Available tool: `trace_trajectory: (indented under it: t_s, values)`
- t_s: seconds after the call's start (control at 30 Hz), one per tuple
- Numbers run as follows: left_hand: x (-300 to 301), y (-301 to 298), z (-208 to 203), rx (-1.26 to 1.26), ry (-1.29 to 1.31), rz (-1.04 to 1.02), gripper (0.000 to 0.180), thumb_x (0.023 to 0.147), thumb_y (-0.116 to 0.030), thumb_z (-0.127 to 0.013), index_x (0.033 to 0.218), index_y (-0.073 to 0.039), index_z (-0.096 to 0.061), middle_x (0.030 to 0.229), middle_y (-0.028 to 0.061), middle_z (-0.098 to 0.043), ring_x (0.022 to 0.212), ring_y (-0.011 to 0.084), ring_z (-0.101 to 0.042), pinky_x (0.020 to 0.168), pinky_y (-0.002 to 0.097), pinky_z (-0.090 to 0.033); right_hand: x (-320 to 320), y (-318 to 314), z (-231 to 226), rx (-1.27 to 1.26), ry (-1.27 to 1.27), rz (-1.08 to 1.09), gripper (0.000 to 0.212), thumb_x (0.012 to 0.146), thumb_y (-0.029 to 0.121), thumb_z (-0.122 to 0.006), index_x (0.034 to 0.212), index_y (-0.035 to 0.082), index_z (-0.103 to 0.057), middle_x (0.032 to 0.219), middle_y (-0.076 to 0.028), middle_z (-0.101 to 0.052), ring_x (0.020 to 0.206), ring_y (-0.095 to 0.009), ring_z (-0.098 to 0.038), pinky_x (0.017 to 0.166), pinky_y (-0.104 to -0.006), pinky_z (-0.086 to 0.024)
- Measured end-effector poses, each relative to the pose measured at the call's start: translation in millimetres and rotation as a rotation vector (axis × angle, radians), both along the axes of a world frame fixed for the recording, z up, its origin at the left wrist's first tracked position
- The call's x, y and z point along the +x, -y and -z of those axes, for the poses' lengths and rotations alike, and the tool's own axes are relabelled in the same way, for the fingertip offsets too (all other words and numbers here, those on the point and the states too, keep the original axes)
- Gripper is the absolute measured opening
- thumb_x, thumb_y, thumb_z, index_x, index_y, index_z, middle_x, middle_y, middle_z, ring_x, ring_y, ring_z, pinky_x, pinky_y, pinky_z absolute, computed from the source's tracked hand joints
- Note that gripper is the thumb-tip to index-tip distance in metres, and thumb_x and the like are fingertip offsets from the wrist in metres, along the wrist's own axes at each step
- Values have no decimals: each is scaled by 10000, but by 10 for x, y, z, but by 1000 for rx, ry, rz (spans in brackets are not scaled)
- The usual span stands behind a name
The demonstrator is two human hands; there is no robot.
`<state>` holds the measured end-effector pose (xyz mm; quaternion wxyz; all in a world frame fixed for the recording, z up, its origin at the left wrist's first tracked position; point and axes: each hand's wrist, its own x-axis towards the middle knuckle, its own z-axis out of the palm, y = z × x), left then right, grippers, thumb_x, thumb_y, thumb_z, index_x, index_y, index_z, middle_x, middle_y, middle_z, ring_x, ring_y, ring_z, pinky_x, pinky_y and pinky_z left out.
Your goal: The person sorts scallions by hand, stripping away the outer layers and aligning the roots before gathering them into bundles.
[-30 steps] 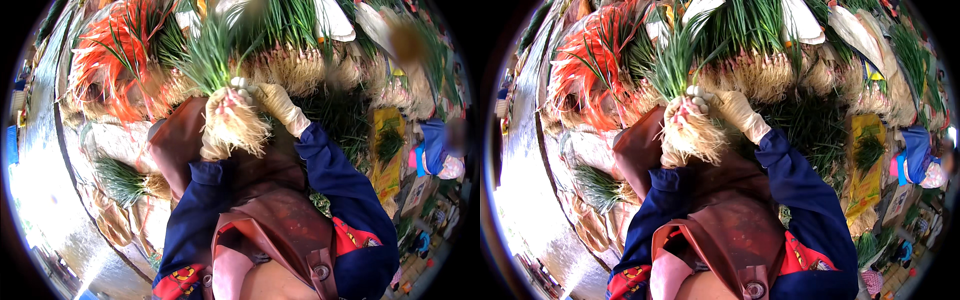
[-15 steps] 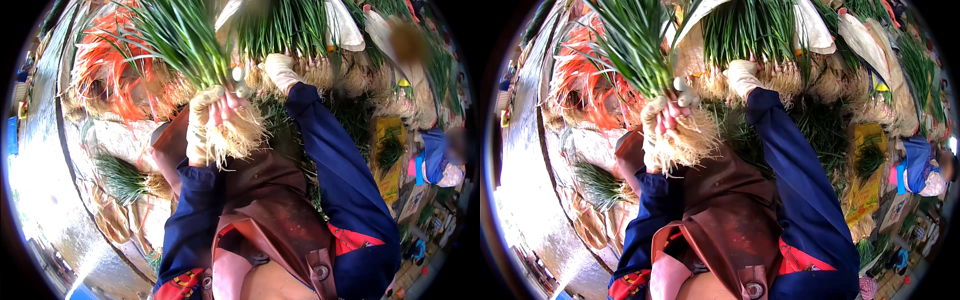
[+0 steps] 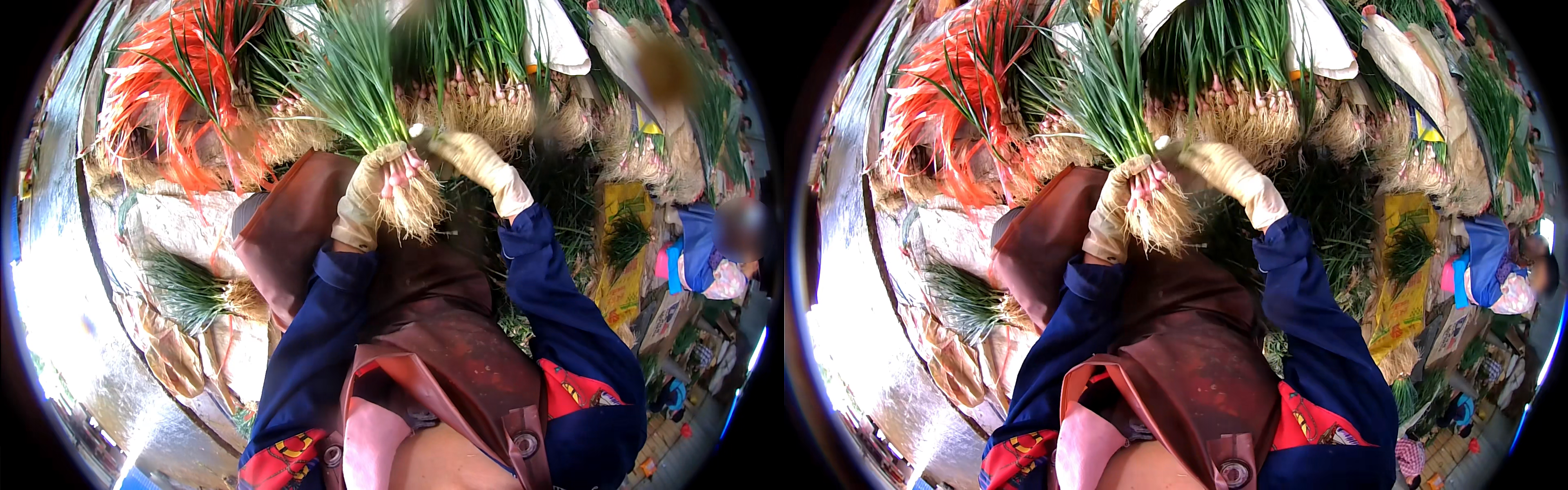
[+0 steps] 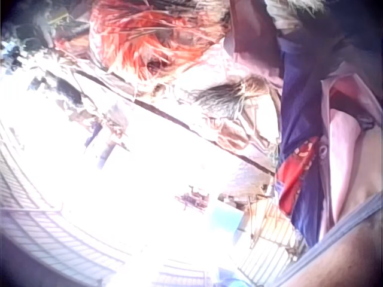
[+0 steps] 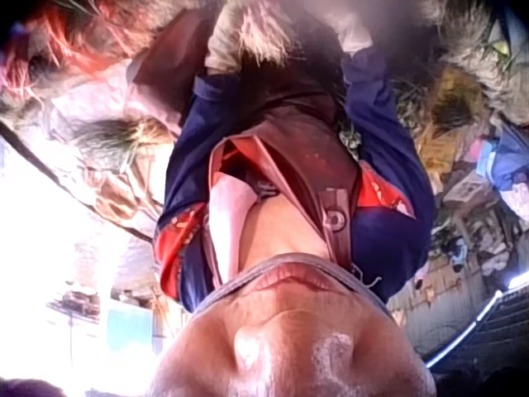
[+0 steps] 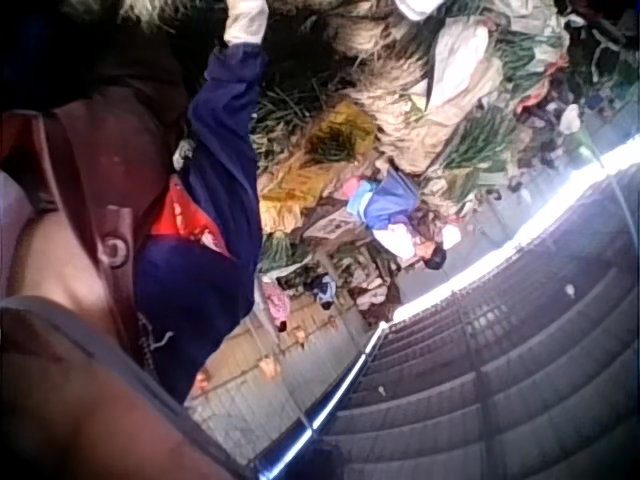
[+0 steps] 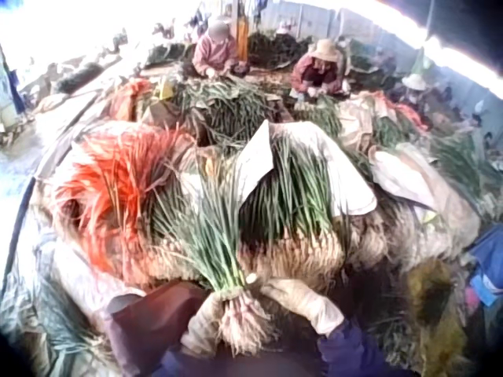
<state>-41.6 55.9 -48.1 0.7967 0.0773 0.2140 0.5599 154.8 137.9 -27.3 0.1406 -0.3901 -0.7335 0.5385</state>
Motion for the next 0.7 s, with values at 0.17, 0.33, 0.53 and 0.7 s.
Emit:
trace_trajectory:
  t_s: [0.17,0.33,0.53,0.7]
  values:
    - [-27,-33,-5,132,154,-19,458,842,-161,-571,1219,72,-456,949,186,-623,821,251,-614,810,340,-487,-27,11,-499,-85,632,-434,225,900,252,-486,904,67,-615,831,-129,-649,835,-291,-630,703,-397,-485]
    - [-52,0,68,102,148,-225,493,857,-160,-565,1276,48,-409,1128,211,-557,970,278,-584,799,317,-507,12,-178,-125,468,1081,-80,268,857,352,-559,929,102,-626,885,-65,-660,787,-222,-639,680,-365,-500]
    - [-29,-45,261,15,308,-167,351,846,-151,-572,1096,91,-528,893,182,-627,805,253,-617,747,357,-517,-386,-815,467,988,1340,54,247,859,295,-546,699,107,-551,502,2,-502,405,-98,-469,319,-349,-364]
    - [10,-53,-24,21,160,-214,496,831,-167,-574,1231,97,-445,1108,249,-579,1034,317,-572,877,369,-468,-244,-327,-124,943,976,101,173,834,260,-591,724,128,-586,570,-1,-564,477,-160,-550,412,-302,-427]
